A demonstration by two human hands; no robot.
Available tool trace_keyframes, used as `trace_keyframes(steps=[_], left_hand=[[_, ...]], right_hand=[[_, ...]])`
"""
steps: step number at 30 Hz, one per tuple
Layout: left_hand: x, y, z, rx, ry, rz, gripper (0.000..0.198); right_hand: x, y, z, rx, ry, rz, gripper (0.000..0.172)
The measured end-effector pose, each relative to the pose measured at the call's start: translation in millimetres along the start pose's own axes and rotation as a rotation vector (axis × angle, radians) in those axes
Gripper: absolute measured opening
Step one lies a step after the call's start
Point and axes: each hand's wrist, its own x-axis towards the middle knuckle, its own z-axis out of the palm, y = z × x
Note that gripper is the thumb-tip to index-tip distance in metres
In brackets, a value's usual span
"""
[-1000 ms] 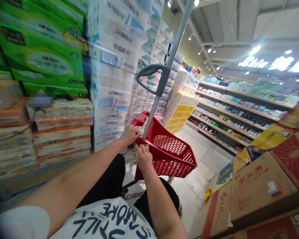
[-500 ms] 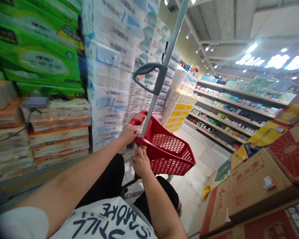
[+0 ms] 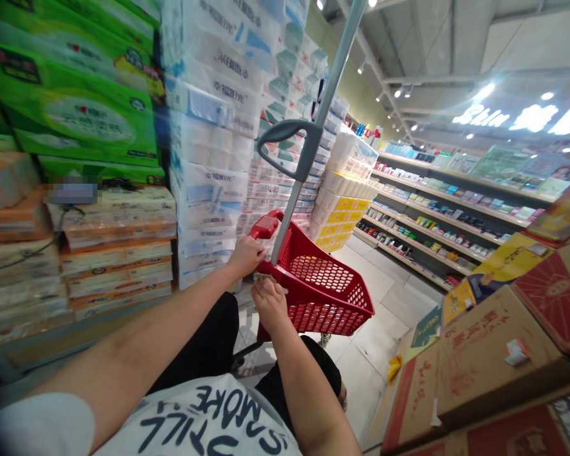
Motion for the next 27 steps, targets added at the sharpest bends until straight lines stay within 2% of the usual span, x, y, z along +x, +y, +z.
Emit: trace_keyframes(steps=[6, 8, 12, 15, 17, 20, 22, 24, 27], left_hand=[[-1, -1, -0.5, 0.026, 0.006, 0.007, 0.038], [-1, -2, 0.5, 0.034, 0.006, 0.010, 0.039], [0, -1, 2.2, 0.024, 0.009, 0.012, 0.039], [0, 0, 1.3, 0.020, 0.009, -0.004, 0.038], [-1, 1, -0.3, 0.022, 0.000, -0.006, 0.038], [-2, 1, -1.8, 0.019, -0.010, 0.002, 0.039], [-1, 0, -1.0, 0.017, -0.007, 0.004, 0.039], [-1, -1, 1.0, 0.017, -0.001, 0.004, 0.040], [-1, -1, 3.8, 0.010, 0.008, -0.007, 0.039]], right_hand=[[-22, -7, 19, 0.050, -0.177, 0.031, 0.027], [-24, -8, 20, 0.050, -0.196, 0.038, 0.031], [-3, -2, 5, 0.015, -0.072, 0.058, 0.045], [4, 1, -1, 0.020, 0.013, 0.100, 0.045], [-6, -2, 4, 0.019, -0.047, 0.093, 0.042], [-24, -11, 19, -0.003, -0.245, 0.099, 0.037], [-26, -14, 22, -0.016, -0.305, 0.114, 0.037], [-18, -11, 16, -0.013, -0.254, 0.109, 0.039], [-2, -3, 1, 0.005, -0.071, 0.096, 0.044]])
